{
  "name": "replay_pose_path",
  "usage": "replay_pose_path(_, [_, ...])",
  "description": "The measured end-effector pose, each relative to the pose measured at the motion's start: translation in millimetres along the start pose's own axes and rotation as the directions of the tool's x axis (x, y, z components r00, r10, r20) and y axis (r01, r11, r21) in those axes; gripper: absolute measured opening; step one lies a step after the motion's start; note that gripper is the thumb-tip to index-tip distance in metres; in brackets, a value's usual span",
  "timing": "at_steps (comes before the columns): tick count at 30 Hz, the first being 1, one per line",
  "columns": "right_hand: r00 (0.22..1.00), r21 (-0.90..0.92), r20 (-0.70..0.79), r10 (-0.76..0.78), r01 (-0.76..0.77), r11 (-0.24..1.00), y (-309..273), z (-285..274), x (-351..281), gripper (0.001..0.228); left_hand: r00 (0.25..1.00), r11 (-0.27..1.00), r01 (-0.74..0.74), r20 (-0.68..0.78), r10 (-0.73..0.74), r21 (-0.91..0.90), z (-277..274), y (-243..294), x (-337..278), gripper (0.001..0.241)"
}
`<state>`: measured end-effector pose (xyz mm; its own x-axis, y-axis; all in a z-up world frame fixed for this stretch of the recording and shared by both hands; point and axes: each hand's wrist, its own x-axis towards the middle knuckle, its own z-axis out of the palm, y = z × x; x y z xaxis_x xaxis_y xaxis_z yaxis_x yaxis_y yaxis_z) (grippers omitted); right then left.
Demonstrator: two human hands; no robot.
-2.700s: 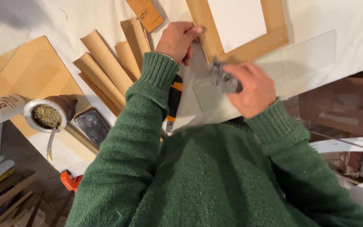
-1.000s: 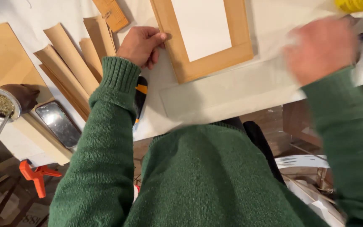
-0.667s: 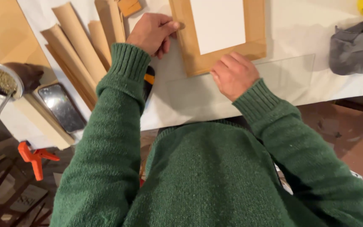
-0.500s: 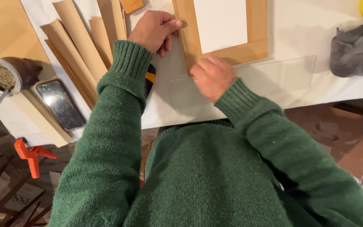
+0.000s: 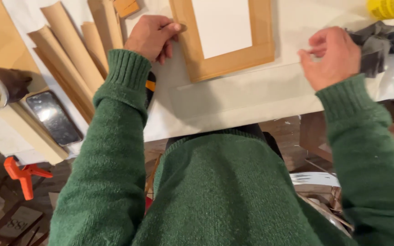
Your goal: Apply adhesive paper strips to the edges of a picture frame to secure the backing.
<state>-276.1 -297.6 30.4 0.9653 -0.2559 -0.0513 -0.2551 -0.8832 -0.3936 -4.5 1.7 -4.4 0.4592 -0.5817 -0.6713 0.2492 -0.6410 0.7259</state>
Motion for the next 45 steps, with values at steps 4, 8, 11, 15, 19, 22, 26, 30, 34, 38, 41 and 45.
replay_pose_path(4, [0.960,0.429,-0.005,0.280,-0.250,0.868,-3.0,39.1,1.0,0.029,0.999,0.999,0.032,-0.021,-0.032,0.010,0.7,7.7,-3.7,0.030])
replay_pose_path(8, [0.933,0.476,0.021,0.360,-0.326,0.817,-21.2,54.8,7.2,0.026,0.998,0.999,0.050,-0.025,-0.050,-0.005,2.2,8.3,-2.9,0.029])
replay_pose_path(11, [0.941,0.427,-0.023,0.339,-0.297,0.854,-22.3,55.4,5.8,0.026,0.998,0.998,0.054,-0.022,-0.055,-0.018,3.6,8.4,-5.0,0.030])
replay_pose_path(15, [0.949,0.406,-0.051,0.311,-0.265,0.875,-16.0,55.7,17.8,0.026,0.999,0.999,0.038,-0.027,-0.038,-0.012,1.6,4.9,-0.8,0.031])
replay_pose_path(19, [0.951,0.394,-0.040,0.306,-0.266,0.880,-16.3,53.4,12.6,0.027,0.999,1.000,0.020,-0.030,-0.020,0.006,2.7,4.9,-6.5,0.030])
replay_pose_path(22, [0.947,0.384,-0.020,0.320,-0.288,0.877,-14.6,50.7,15.0,0.027,0.999,1.000,0.009,-0.035,-0.009,0.012,0.9,5.3,-1.2,0.031])
replay_pose_path(26, [0.933,0.450,0.022,0.359,-0.330,0.830,-14.4,51.1,23.7,0.027,0.999,1.000,0.006,-0.033,-0.007,-0.026,3.1,1.0,-0.9,0.029])
replay_pose_path(30, [0.935,0.454,0.016,0.354,-0.322,0.830,-12.4,56.8,17.8,0.026,0.998,1.000,-0.012,-0.058,0.010,-0.022,3.6,0.6,-1.9,0.028])
replay_pose_path(34, [0.931,0.442,0.024,0.365,-0.337,0.831,-11.8,57.4,20.1,0.026,0.996,0.999,-0.036,-0.080,0.035,-0.003,5.3,-3.7,-5.6,0.025])
replay_pose_path(38, [0.934,0.449,0.027,0.357,-0.330,0.830,-8.4,55.5,28.2,0.027,0.989,0.999,-0.050,-0.135,0.052,0.021,12.3,-8.9,-14.0,0.021])
replay_pose_path(41, [0.941,0.395,0.030,0.338,-0.322,0.860,-10.2,53.1,19.1,0.027,0.963,0.992,-0.073,-0.251,0.096,0.099,28.5,-20.0,-26.6,0.018])
replay_pose_path(45, [0.942,0.376,0.046,0.331,-0.324,0.868,-4.8,54.1,28.9,0.027,0.900,0.976,-0.098,-0.400,0.170,0.194,66.8,-44.2,-52.4,0.017])
